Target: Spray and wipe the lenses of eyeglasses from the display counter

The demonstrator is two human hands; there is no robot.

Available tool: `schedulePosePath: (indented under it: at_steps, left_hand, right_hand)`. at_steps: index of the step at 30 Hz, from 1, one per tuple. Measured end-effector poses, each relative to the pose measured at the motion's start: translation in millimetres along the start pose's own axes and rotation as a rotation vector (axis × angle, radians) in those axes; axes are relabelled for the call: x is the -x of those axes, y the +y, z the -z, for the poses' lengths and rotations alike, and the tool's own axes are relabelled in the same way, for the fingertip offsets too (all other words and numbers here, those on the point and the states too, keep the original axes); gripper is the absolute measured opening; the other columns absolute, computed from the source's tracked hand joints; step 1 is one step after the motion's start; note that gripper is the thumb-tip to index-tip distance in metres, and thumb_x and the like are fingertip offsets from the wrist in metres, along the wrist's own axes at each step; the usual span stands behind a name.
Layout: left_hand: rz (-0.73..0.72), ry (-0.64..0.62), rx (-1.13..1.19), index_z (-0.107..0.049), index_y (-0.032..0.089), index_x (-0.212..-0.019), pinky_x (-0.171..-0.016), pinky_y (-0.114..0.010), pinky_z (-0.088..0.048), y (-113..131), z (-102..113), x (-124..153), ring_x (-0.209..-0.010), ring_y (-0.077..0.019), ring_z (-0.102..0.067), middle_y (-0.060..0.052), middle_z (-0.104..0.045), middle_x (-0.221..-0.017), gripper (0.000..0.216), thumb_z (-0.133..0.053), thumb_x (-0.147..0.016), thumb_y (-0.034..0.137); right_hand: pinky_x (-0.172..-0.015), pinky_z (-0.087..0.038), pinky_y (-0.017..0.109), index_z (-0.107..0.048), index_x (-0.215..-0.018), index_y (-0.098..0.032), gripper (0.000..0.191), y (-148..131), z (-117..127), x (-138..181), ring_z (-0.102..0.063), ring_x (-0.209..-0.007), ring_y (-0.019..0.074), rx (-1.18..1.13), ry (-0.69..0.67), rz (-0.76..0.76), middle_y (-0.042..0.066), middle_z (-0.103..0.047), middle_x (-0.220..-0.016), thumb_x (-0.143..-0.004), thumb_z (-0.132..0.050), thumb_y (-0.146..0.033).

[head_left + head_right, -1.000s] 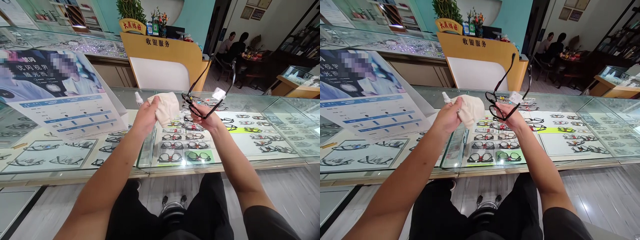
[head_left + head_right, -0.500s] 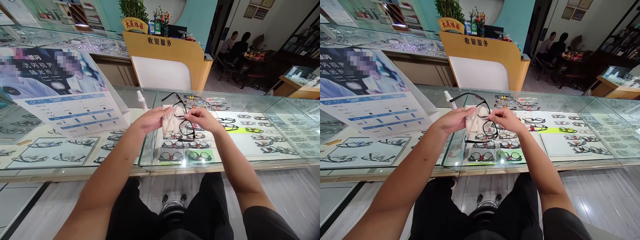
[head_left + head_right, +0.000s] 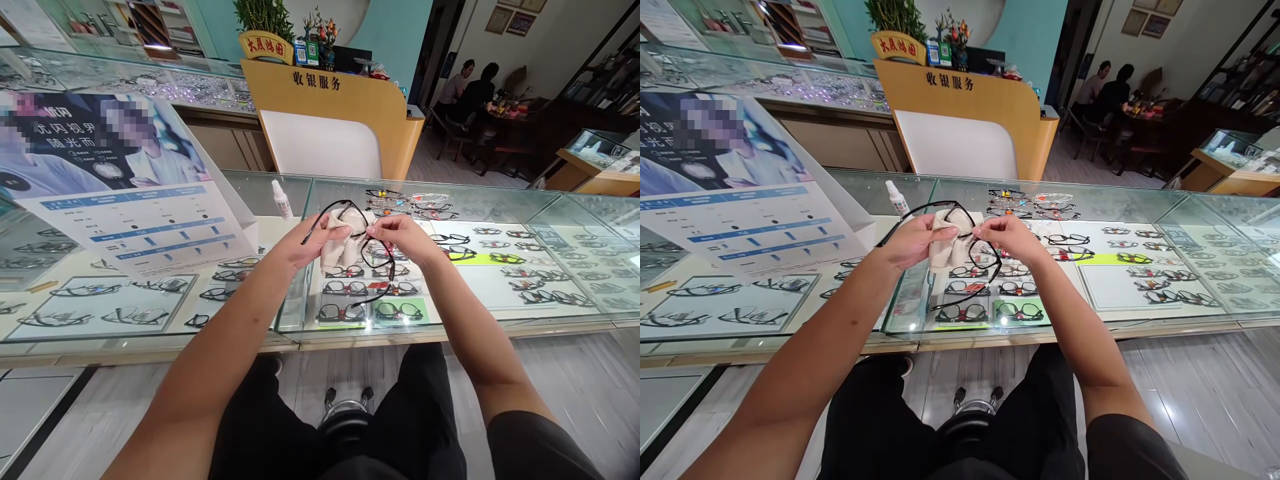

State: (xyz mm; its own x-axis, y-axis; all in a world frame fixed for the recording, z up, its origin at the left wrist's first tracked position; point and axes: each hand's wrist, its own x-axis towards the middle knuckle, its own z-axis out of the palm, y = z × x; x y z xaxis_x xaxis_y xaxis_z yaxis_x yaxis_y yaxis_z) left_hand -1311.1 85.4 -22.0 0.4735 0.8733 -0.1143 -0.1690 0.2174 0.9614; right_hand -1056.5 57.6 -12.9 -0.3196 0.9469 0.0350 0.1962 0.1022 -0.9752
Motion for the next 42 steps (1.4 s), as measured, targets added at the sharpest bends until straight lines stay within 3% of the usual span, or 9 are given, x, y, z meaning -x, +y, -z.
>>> schedulePosePath:
  at_steps: [7, 12, 18, 21, 24, 27, 30, 38, 42]
  left_hand:
    - [-0.085, 0.033, -0.01, -0.077, 0.017, -0.093, -0.069, -0.029, -0.058, -6.7, -13.8, -0.2, -0.073, -0.0163, -0.07, -0.001, -0.075, -0.084, 0.059, -0.114, -0.051, 0.037]
    - [-0.109, 0.11, -0.016, -0.072, 0.018, -0.087, -0.067, -0.028, -0.053, -11.5, -21.1, -1.5, -0.07, -0.0151, -0.065, 0.0, -0.072, -0.08, 0.063, -0.115, -0.047, 0.042]
    - [-0.223, 0.231, -0.115, -0.067, 0.02, -0.08, -0.065, -0.029, -0.047, -19.1, -19.9, -7.2, -0.067, -0.0143, -0.058, 0.001, -0.066, -0.073, 0.062, -0.104, -0.068, 0.068]
    - [-0.17, 0.145, -0.101, -0.072, 0.019, -0.082, -0.069, -0.031, -0.053, -15.7, -11.4, -6.8, -0.071, -0.0176, -0.063, -0.002, -0.07, -0.077, 0.062, -0.099, -0.071, 0.074]
    - [-0.086, 0.018, -0.095, -0.076, 0.02, -0.085, -0.07, -0.034, -0.055, -7.9, -3.7, -2.7, -0.074, -0.0212, -0.068, -0.004, -0.073, -0.08, 0.055, -0.103, -0.069, 0.066]
    - [-0.108, 0.024, -0.134, -0.074, 0.021, -0.085, -0.068, -0.031, -0.052, -4.4, -3.2, -0.4, -0.072, -0.0189, -0.065, -0.002, -0.071, -0.078, 0.049, -0.107, -0.064, 0.05]
    - [-0.145, 0.041, -0.143, -0.076, 0.018, -0.088, -0.074, -0.03, -0.053, -7.8, -8.4, -3.0, -0.077, -0.0184, -0.067, -0.002, -0.074, -0.083, 0.056, -0.112, -0.054, 0.044]
    - [-0.293, 0.238, -0.153, -0.068, 0.02, -0.08, -0.066, -0.031, -0.047, -17.3, -13.7, -12.0, -0.068, -0.0158, -0.058, 0.0, -0.066, -0.074, 0.068, -0.1, -0.069, 0.079]
    - [-0.185, 0.055, -0.175, -0.075, 0.018, -0.081, -0.071, -0.033, -0.054, -8.3, -0.9, -6.8, -0.074, -0.02, -0.066, -0.005, -0.072, -0.079, 0.068, -0.096, -0.072, 0.083]
  right_hand:
    - [-0.056, -0.018, 0.031, -0.075, -0.072, -0.019, 0.064, 6.9, -4.3, -7.2, -0.034, -0.058, 0.009, -0.106, -0.03, -0.079, -0.006, -0.049, -0.058, -0.067, -0.101, -0.077]
    - [-0.054, -0.014, 0.031, -0.073, -0.071, -0.02, 0.067, 8.9, -10.8, -8.8, -0.033, -0.055, 0.0083, -0.145, -0.068, -0.118, -0.007, -0.046, -0.056, -0.064, -0.101, -0.08]
    - [-0.058, -0.018, 0.03, -0.077, -0.074, -0.018, 0.066, 7.4, -15.8, -7.8, -0.036, -0.058, 0.008, -0.192, -0.089, -0.068, -0.006, -0.05, -0.058, -0.066, -0.101, -0.079]
    - [-0.056, -0.017, 0.031, -0.076, -0.075, -0.018, 0.065, 7.1, -13.3, -8.1, -0.035, -0.056, 0.0081, -0.196, -0.085, -0.093, -0.006, -0.051, -0.057, -0.068, -0.1, -0.078]
    - [-0.053, -0.016, 0.031, -0.075, -0.076, -0.018, 0.063, 7.4, -9.5, -9.4, -0.036, -0.053, 0.0081, -0.232, -0.075, -0.141, -0.007, -0.051, -0.055, -0.068, -0.103, -0.073]
    - [-0.052, -0.019, 0.03, -0.072, -0.075, -0.018, 0.061, 7.4, -9.3, -11.0, -0.039, -0.052, 0.0079, -0.328, -0.102, -0.139, -0.007, -0.051, -0.055, -0.064, -0.106, -0.068]
    - [-0.053, -0.023, 0.029, -0.07, -0.072, -0.017, 0.061, 6.8, -14.3, -12.0, -0.041, -0.054, 0.0074, -0.387, -0.131, -0.132, -0.007, -0.053, -0.057, -0.063, -0.107, -0.064]
    - [-0.055, -0.031, 0.027, -0.066, -0.07, -0.019, 0.065, 6.6, -29.1, -13.8, -0.041, -0.055, 0.0065, -0.484, -0.117, -0.135, -0.008, -0.052, -0.059, -0.059, -0.11, -0.066]
    - [-0.054, -0.028, 0.027, -0.073, -0.075, -0.017, 0.062, 14.3, -23.3, -15.4, -0.04, -0.055, 0.0066, -0.462, -0.106, -0.14, -0.008, -0.052, -0.058, -0.061, -0.11, -0.065]
